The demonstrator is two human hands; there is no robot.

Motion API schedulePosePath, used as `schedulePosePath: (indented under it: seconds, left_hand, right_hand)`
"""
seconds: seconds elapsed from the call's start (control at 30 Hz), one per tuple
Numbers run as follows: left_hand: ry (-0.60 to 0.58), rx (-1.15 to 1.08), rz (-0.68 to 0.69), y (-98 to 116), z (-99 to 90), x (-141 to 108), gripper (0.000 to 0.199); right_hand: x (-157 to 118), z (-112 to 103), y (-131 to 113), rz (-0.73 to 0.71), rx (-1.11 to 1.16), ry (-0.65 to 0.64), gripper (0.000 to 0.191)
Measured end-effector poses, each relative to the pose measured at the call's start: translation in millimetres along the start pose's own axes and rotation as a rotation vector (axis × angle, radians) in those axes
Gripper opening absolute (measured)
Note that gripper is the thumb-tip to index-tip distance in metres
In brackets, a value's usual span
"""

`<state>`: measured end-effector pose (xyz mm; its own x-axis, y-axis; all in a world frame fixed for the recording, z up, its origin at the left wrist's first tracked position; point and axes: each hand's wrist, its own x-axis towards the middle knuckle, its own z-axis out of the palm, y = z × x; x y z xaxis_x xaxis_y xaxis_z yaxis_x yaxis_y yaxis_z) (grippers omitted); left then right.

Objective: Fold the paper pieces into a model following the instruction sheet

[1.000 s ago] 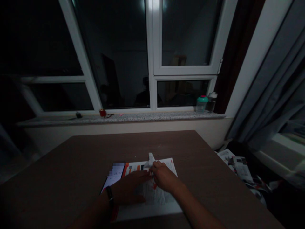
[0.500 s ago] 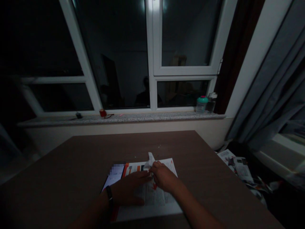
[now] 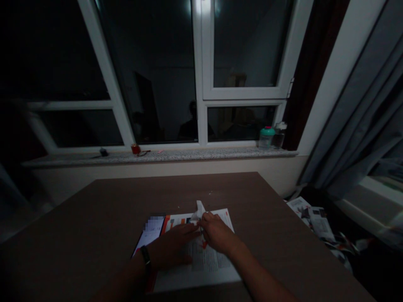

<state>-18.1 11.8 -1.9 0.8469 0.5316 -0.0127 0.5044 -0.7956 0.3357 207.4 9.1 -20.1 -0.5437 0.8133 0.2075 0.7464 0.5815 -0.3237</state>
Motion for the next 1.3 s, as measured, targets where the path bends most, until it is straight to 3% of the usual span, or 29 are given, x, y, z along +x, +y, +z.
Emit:
schedulePosePath:
  seconds: [0.37, 1.07, 1.3]
  left_hand:
    - [0.062, 0.011, 0.071, 2.4, -0.4, -0.4, 0.072]
    - [-0.019, 0.114, 0.02, 7.0, -6.0, -2.9, 0.078]
    - [-0.034, 0.049, -0.013, 11.9, 2.5, -11.1, 0.087]
  right_hand:
    - [-0.1, -1.2, -3.2, 0.0, -0.063, -0.005, 0.031]
    - [1.6, -1.8, -5.8, 0.005, -0.124, -0.03, 0.033]
    - [0.9, -2.0, -5.8, 0.018, -0.125, -0.054, 0.034]
